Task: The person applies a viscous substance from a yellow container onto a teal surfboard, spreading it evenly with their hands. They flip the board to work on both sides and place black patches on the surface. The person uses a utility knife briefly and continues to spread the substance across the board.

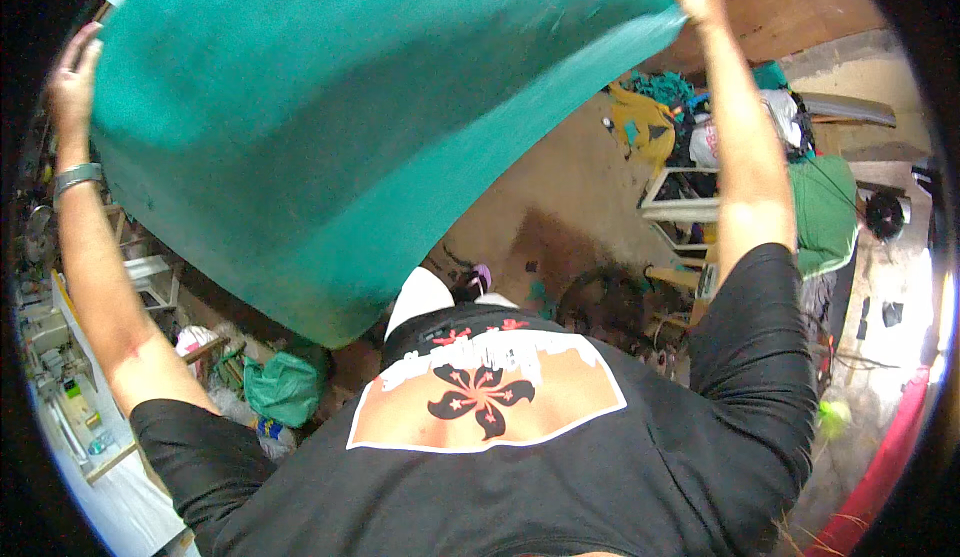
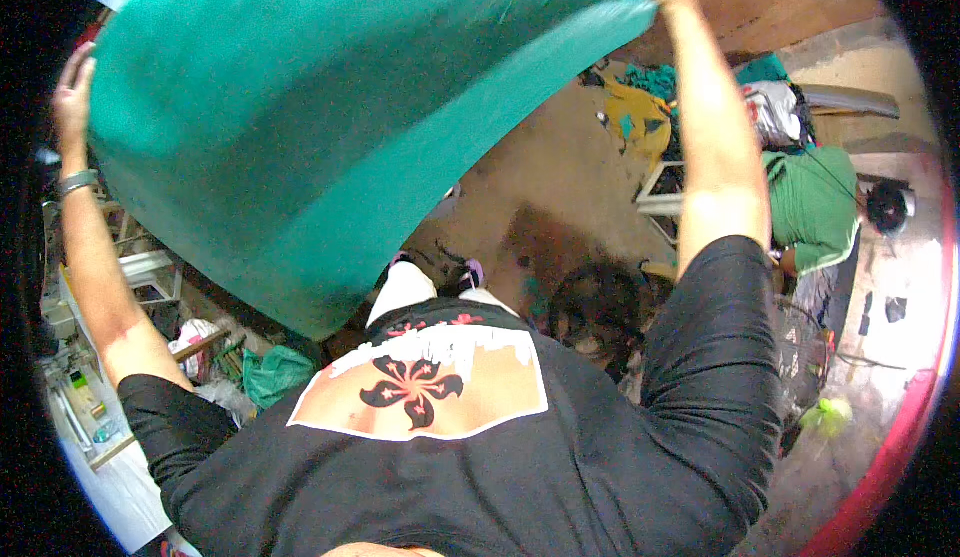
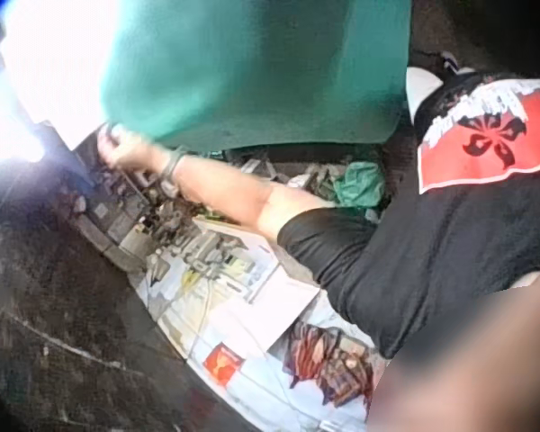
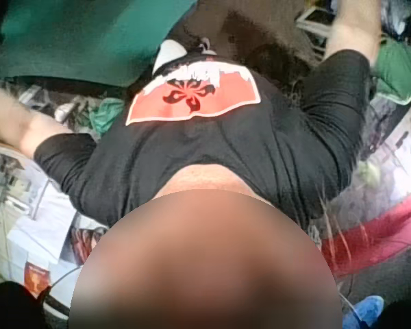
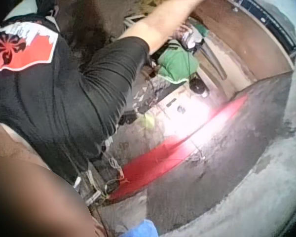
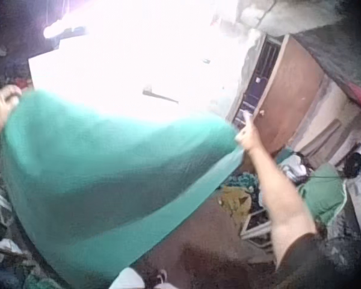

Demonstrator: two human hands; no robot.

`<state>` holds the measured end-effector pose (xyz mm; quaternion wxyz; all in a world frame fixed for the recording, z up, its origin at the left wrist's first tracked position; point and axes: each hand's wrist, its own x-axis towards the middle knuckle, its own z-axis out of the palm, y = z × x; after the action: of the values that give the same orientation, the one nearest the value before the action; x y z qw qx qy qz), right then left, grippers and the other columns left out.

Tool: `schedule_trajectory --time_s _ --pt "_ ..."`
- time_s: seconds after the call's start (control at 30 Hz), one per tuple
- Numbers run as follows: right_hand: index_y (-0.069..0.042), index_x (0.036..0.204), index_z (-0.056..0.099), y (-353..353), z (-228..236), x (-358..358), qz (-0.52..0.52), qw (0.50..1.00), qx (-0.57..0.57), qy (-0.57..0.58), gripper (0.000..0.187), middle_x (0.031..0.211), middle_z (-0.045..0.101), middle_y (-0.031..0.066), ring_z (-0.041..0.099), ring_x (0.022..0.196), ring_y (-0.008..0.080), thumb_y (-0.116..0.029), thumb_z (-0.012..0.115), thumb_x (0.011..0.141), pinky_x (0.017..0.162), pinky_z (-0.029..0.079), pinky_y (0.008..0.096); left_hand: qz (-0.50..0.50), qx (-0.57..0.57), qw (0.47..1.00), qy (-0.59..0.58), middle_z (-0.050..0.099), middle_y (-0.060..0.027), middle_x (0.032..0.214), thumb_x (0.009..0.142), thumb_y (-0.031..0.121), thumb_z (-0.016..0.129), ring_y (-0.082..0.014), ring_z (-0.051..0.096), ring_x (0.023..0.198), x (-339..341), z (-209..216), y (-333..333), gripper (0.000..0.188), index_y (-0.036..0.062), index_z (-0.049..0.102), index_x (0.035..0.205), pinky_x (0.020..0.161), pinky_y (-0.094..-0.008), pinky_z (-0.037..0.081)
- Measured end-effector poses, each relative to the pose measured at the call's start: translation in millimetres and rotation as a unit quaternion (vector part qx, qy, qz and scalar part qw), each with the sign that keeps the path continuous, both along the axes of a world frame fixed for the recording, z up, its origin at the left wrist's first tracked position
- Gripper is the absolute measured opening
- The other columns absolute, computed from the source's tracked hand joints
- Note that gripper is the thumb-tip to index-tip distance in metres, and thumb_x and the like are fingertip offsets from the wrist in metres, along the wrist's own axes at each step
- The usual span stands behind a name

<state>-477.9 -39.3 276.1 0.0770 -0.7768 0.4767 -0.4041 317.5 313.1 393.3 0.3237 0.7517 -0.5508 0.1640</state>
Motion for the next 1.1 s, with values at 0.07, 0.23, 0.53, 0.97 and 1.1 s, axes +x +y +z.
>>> schedule_trajectory --time_s 0.07,0.23,0.53,0.97,1.1 --pt "-0.026 0.153 0.03 5 -50 36 -0.044 0.994 0.099 0.006 0.084 0.107 0.066 0.0102 0.064 0.099 0.031 -0.012 0.066 0.079 0.097 0.048 0.049 -0.065 0.006 0.997 -0.028 0.07 -0.0036 0.121 0.093 0.021 0.065 -0.0143 0.064 0.111 18 -68 -13 0.03 0.015 0.068 0.122 0.099 -0.0305 0.045" --pt "-0.023 0.156 0.02 28 -153 83 -0.149 0.934 0.301 0.12 0.093 0.124 0.059 0.0274 0.062 0.11 0.0408 -0.012 0.06 0.073 0.092 0.049 0.0485 0.077 0.15 0.986 0.005 0.072 -0.0011 0.115 0.089 0.028 0.064 -0.0229 0.065 0.109 17 -234 -57 0.03 0.0236 0.069 0.118 0.109 -0.0448 0.034" --pt "-0.025 0.157 0.016 34 -245 131 -0.11 0.934 0.295 0.171 0.098 0.092 0.06 0.0164 0.062 0.084 0.0351 -0.004 0.059 0.071 0.075 0.048 0.0469 0.171 0.262 0.949 0.041 0.069 0.0006 0.117 0.089 0.024 0.062 -0.0217 0.061 0.114 22 -351 -100 0.024 0.0242 0.068 0.112 0.111 -0.059 0.023" --pt "-0.024 0.159 0.009 60 -307 63 -0.118 0.858 0.499 -0.034 0.099 0.106 0.051 0.0108 0.058 0.091 0.0266 0.0 0.06 0.077 0.082 0.049 0.038 0.084 0.192 0.978 -0.018 0.069 -0.0008 0.109 0.091 0.02 0.064 -0.0195 0.06 0.11 -42 -337 -156 0.018 0.0185 0.068 0.109 0.107 -0.043 0.033" --pt "-0.019 0.158 0.009 1 -283 82 -0.111 0.863 0.437 -0.228 0.085 0.136 0.044 0.021 0.049 0.128 0.0364 -0.008 0.053 0.086 0.097 0.045 0.042 0.097 0.234 0.967 -0.013 0.068 -0.0011 0.107 0.09 0.016 0.063 -0.0198 0.06 0.109 -49 -345 -170 0.019 0.0173 0.069 0.109 0.106 -0.0427 0.033"
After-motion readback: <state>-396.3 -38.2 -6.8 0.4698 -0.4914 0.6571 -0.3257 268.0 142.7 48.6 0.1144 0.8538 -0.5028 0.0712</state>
